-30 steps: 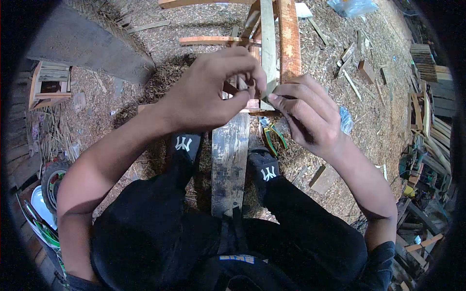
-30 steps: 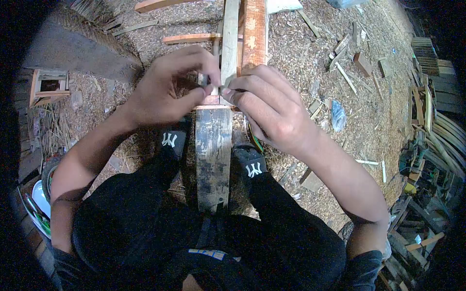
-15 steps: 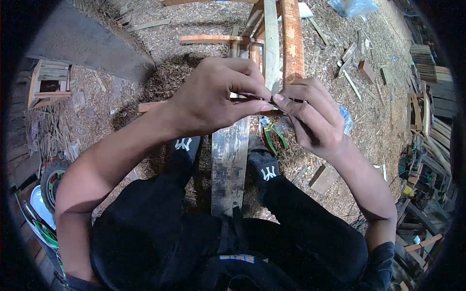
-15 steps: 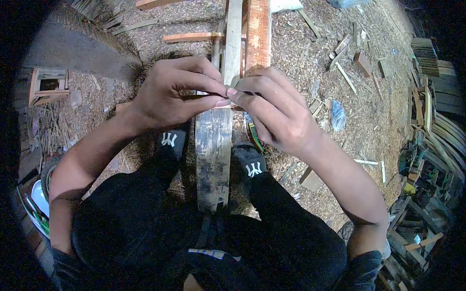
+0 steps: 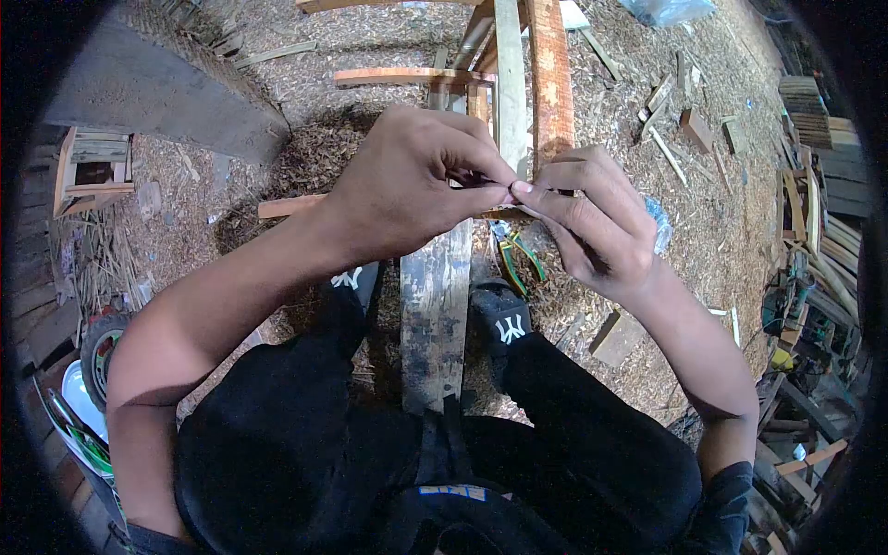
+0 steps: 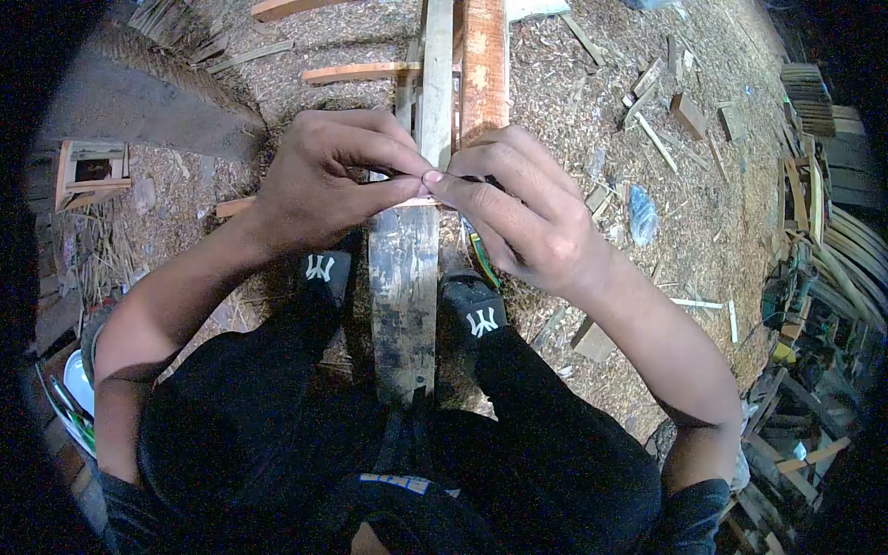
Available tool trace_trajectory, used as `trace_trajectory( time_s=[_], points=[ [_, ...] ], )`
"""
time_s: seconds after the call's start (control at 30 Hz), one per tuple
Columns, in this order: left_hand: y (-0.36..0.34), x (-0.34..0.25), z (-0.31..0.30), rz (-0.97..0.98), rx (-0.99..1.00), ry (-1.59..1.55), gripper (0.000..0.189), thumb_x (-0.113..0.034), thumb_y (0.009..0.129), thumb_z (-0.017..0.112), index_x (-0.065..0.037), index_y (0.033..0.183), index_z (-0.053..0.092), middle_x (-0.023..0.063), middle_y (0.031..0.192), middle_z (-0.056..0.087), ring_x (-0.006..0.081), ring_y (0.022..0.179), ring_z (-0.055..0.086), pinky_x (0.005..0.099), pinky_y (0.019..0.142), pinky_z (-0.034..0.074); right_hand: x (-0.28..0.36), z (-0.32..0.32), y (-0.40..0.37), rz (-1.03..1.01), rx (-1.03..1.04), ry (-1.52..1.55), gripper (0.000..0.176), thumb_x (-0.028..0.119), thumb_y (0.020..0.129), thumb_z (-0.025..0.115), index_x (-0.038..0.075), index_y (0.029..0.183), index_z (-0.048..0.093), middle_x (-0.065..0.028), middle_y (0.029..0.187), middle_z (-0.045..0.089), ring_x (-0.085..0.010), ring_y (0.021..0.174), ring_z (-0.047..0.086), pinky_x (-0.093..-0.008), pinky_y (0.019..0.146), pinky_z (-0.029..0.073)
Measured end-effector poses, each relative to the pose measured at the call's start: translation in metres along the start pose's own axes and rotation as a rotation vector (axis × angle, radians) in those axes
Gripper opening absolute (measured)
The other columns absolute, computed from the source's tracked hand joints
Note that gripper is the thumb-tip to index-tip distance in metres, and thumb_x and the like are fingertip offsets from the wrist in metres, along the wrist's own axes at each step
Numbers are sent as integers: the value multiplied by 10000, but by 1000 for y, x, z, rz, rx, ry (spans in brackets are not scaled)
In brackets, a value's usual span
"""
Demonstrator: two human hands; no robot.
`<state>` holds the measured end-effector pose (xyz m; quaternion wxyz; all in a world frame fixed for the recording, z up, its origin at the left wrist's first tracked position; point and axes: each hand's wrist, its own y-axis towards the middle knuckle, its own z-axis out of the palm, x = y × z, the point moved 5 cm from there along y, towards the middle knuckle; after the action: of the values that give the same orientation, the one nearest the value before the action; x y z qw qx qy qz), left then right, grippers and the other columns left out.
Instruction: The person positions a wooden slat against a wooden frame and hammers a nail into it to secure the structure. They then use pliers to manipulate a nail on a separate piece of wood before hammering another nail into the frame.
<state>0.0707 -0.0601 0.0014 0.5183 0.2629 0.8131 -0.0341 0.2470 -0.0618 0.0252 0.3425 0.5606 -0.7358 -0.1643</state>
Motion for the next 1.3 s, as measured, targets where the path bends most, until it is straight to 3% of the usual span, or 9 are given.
trace_trajectory(
  time_s=[0.47, 0.53, 0.8, 0.87, 0.93, 1.3],
  points=[
    [2, -1, 0, 12, 22, -3, 108, 8, 802, 769, -22, 905, 778, 57, 857, 720, 128, 778, 682, 268, 691, 536, 2, -1, -1, 15, -7, 4, 211, -28, 697, 734, -47, 899, 679, -132, 879, 605, -285, 827, 641, -388, 688, 533],
    [3, -1, -1, 2, 34, -21, 108, 11, 802, 767, -20, 905, 778, 57, 855, 719, 125, 781, 681, 264, 692, 534, 1, -2, -1, 51, 10, 17, 283, -62, 707, 771, -53, 986, 726, -146, 874, 648, -303, 825, 660, -385, 702, 547],
    [5, 1, 2, -15, 67, -26, 104, 9, 808, 766, -4, 911, 772, 64, 855, 716, 123, 789, 679, 261, 704, 532, 2, -2, -2, 61, 3, 15, 292, -68, 711, 769, -59, 999, 725, -150, 881, 654, -307, 832, 661, -389, 719, 546],
    [6, 1, 1, 19, 39, -29, 124, -7, 814, 773, -16, 937, 778, 62, 858, 718, 129, 787, 681, 260, 705, 531, 3, -2, -1, 68, -1, 14, 299, -70, 711, 767, -60, 1006, 725, -150, 887, 656, -307, 836, 660, -390, 724, 545],
    [4, 0, 0, 21, 43, -3, 139, -18, 814, 780, -26, 953, 781, 59, 859, 720, 129, 786, 683, 262, 703, 534, 4, -2, 1, 56, -14, -16, 200, -32, 702, 750, -50, 889, 682, -132, 898, 624, -281, 847, 647, -379, 707, 551],
    [-2, 0, -3, 174, 25, 69, 180, -40, 806, 801, -55, 985, 789, 59, 863, 733, 148, 753, 705, 267, 665, 558, 3, 1, 0, 24, -16, 13, 236, -32, 725, 755, -63, 953, 703, -135, 914, 639, -278, 852, 648, -369, 692, 551]
  ],
)
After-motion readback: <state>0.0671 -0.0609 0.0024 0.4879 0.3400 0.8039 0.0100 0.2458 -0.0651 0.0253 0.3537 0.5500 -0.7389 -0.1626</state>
